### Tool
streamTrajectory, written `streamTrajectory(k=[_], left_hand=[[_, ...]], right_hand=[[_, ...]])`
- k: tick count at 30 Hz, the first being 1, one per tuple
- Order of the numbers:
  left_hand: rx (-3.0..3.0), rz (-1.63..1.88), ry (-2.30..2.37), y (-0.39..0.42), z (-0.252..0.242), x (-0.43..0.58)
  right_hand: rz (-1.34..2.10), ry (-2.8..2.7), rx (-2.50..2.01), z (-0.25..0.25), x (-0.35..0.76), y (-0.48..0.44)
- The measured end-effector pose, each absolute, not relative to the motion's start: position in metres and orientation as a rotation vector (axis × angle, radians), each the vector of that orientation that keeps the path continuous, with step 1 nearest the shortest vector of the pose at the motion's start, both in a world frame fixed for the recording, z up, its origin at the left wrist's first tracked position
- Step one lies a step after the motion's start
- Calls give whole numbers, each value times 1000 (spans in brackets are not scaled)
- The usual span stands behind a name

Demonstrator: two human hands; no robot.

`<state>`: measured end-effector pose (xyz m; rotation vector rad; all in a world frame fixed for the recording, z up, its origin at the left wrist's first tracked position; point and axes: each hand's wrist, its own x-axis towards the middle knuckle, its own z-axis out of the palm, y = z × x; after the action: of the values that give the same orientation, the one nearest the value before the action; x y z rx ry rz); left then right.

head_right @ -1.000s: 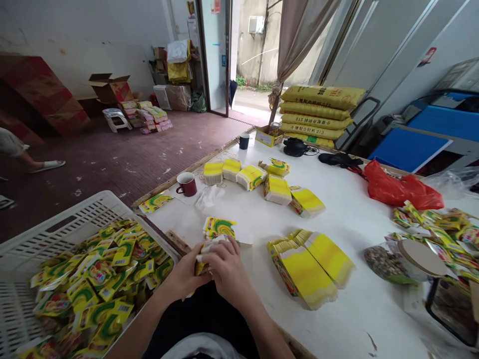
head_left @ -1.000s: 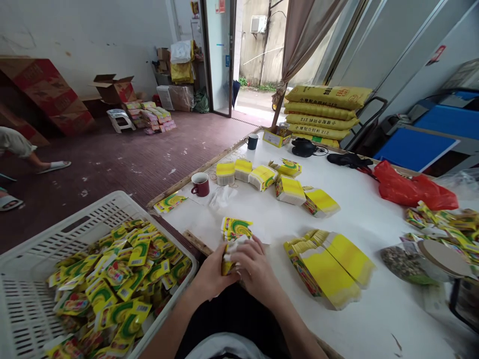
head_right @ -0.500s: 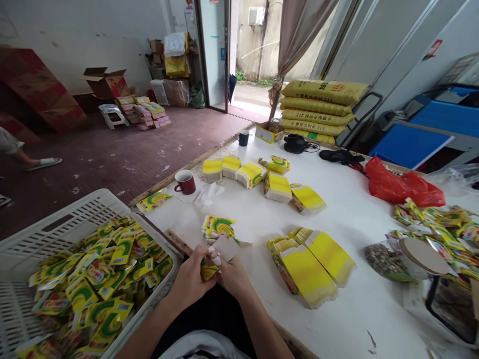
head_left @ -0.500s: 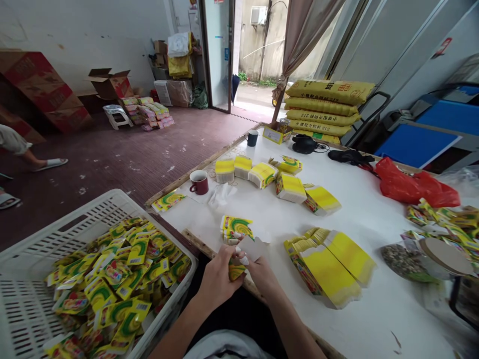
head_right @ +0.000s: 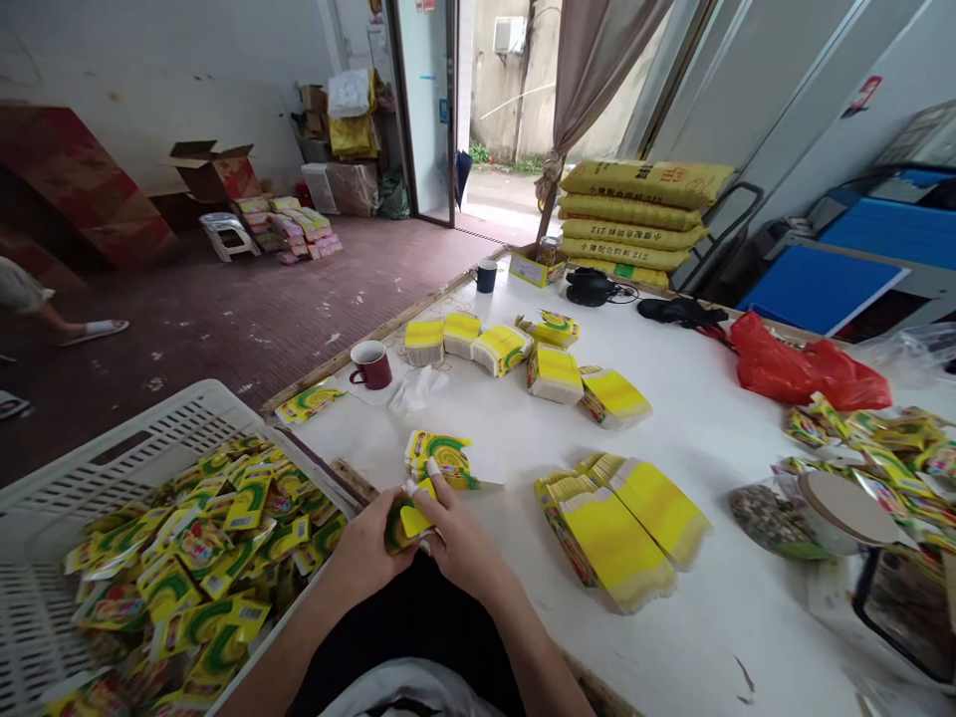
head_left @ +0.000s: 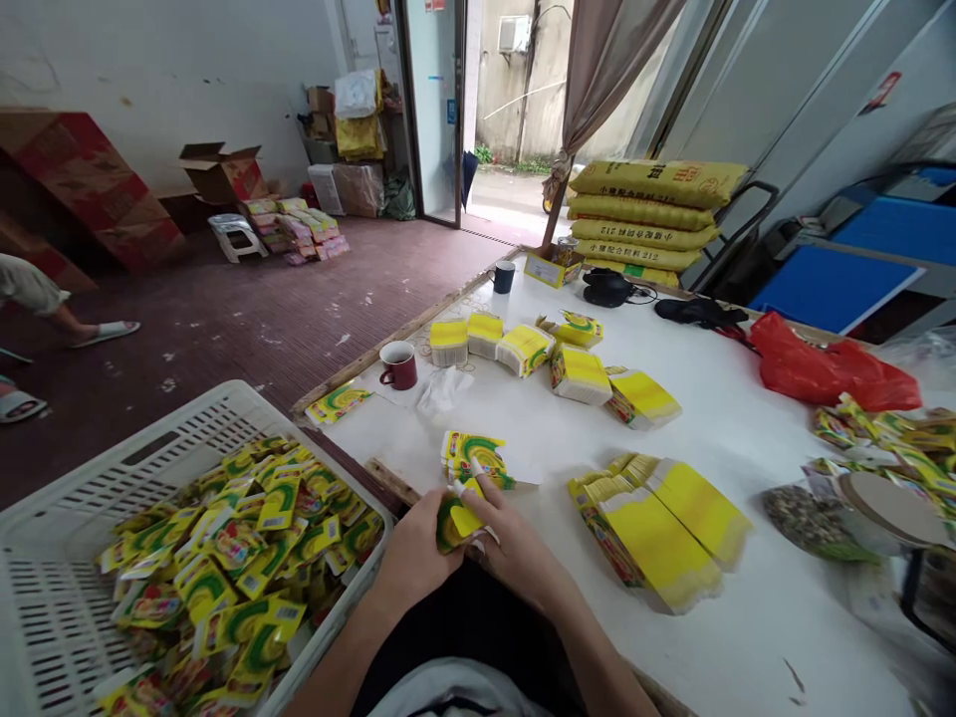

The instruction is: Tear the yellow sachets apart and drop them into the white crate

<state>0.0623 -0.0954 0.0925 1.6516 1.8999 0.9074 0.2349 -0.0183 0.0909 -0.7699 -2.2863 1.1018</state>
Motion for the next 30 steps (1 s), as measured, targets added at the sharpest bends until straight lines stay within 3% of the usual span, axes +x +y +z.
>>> streamTrajectory(k=[6,11,15,19,22,30], left_hand=[[1740,669,1794,-89,126,39],[1702,778,1847,-86,131,45],[1201,1366,1594,-98,106,47],[287,2131,1310,-109,73,46],[-5,2036,1290,-110,60,54],[343,1684,1351,-97,76,74]], right_hand=[[1251,-2464,-696,112,249,-7],[1308,-2085,-747,101,233,-14],[1497,-1823,-667,80,227,-7],[1010,-1966,-1220,67,229,25],[766,-2026,-1463,61,227,43],[686,-2043,-1490,59,217,39]])
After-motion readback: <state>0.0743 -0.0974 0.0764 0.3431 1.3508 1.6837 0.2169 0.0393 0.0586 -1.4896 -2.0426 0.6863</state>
